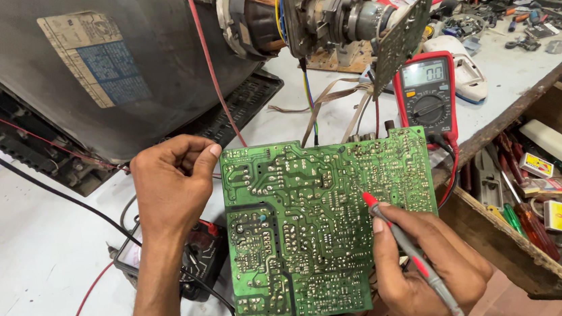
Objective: The person is testing a green circuit board using a multimeter. They hold the board with one hand and use the multimeter probes with the other to touch various points on the board, checking for continuity or voltage.
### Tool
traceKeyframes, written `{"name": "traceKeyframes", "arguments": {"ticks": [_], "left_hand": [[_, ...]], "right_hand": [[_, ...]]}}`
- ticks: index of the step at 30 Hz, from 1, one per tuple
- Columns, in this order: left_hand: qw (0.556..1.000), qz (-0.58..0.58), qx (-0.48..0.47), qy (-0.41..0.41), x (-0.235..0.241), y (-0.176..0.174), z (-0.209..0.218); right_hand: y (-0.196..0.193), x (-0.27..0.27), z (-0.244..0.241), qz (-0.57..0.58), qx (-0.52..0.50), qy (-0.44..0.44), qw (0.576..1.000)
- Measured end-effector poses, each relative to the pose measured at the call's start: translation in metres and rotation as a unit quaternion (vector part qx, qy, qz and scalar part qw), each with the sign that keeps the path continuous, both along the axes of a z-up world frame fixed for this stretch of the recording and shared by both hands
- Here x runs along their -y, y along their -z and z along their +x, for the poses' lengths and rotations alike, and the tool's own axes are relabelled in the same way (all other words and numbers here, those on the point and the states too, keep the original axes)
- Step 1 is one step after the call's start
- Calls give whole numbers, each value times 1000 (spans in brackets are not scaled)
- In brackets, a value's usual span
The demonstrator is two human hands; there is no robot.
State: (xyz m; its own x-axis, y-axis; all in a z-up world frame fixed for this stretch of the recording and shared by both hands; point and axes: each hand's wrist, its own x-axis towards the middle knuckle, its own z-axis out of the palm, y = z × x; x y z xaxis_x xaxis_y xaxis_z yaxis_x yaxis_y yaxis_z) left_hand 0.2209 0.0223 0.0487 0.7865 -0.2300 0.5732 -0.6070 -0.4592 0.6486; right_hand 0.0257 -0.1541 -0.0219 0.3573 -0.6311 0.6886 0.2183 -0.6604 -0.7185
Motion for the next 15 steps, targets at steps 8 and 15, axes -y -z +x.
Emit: {"name": "traceKeyframes", "arguments": {"ticks": [8,15], "left_hand": [[1000,6,-6,-4,0,-2,-1],[1000,7,3,-9,-1,2,1]], "right_hand": [[2,0,3,-26,16,2,1000],[4,6,4,-61,15,18,998]]}}
